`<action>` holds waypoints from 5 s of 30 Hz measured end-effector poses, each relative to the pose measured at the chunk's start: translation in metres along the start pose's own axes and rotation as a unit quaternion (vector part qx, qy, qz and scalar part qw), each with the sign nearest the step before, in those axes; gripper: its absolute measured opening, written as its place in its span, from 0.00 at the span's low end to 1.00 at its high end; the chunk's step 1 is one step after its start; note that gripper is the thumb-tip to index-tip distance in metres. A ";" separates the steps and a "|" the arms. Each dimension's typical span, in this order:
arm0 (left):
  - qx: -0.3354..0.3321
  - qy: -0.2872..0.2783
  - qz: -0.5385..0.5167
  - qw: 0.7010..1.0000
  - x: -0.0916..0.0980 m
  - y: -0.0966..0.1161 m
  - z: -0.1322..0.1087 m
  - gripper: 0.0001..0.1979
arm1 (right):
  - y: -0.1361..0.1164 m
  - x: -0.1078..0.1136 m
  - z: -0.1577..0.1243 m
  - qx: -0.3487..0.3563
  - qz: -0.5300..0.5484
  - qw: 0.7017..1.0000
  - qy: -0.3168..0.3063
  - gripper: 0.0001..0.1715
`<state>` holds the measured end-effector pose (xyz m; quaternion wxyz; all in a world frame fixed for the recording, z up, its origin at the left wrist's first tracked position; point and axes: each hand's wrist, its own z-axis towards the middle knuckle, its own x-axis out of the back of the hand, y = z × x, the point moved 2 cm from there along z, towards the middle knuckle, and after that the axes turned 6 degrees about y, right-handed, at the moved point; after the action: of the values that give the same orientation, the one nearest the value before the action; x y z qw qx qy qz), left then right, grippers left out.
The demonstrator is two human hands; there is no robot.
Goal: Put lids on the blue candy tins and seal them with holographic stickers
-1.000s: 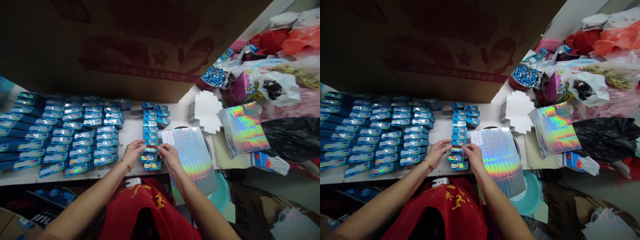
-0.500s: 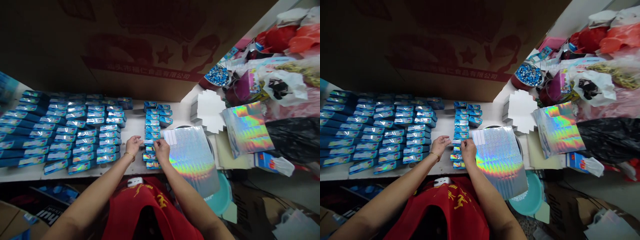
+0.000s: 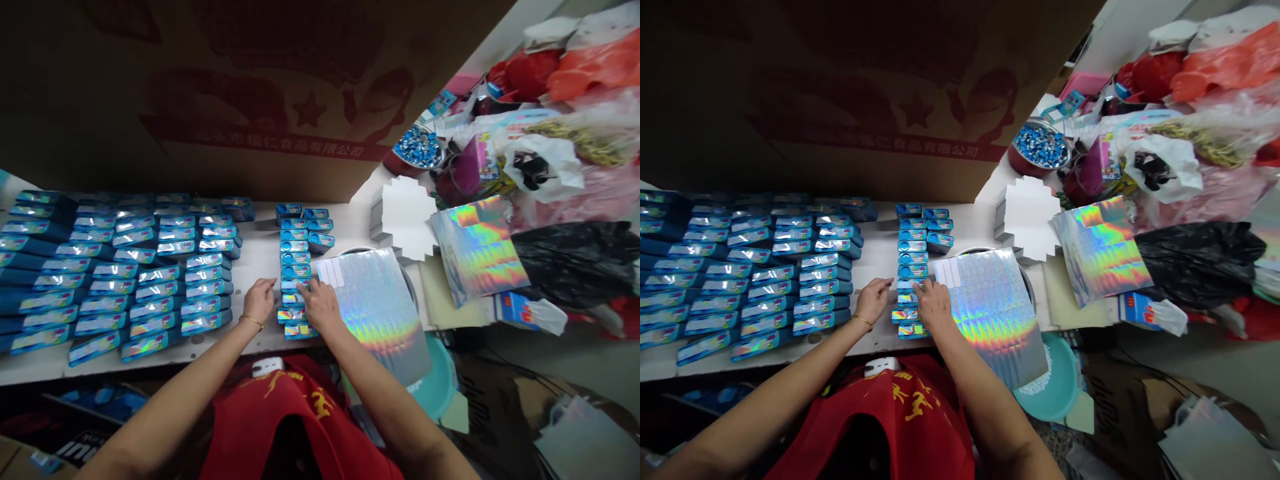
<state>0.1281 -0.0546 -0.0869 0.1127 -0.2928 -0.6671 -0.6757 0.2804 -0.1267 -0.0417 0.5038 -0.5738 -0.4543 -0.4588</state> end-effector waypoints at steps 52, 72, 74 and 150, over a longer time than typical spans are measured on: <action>0.044 -0.164 -0.204 0.964 -0.097 0.101 0.044 0.10 | 0.125 0.020 0.004 0.141 0.025 0.967 0.210 0.22; 0.090 -0.218 -0.267 0.934 -0.088 0.105 0.035 0.13 | 0.129 0.057 0.004 0.057 0.090 0.971 0.215 0.16; 0.064 -0.213 -0.238 0.946 -0.085 0.105 0.035 0.12 | 0.134 0.061 0.015 0.071 0.106 0.978 0.163 0.13; 0.285 0.048 -0.318 0.903 -0.018 -0.009 0.043 0.18 | -0.006 -0.016 0.050 -0.244 0.195 0.941 0.128 0.11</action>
<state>0.1481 -0.0164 -0.1068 0.0021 0.0127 -0.8828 -0.4696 0.2748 -0.0773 -0.0596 0.4820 -0.6926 -0.1395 -0.5182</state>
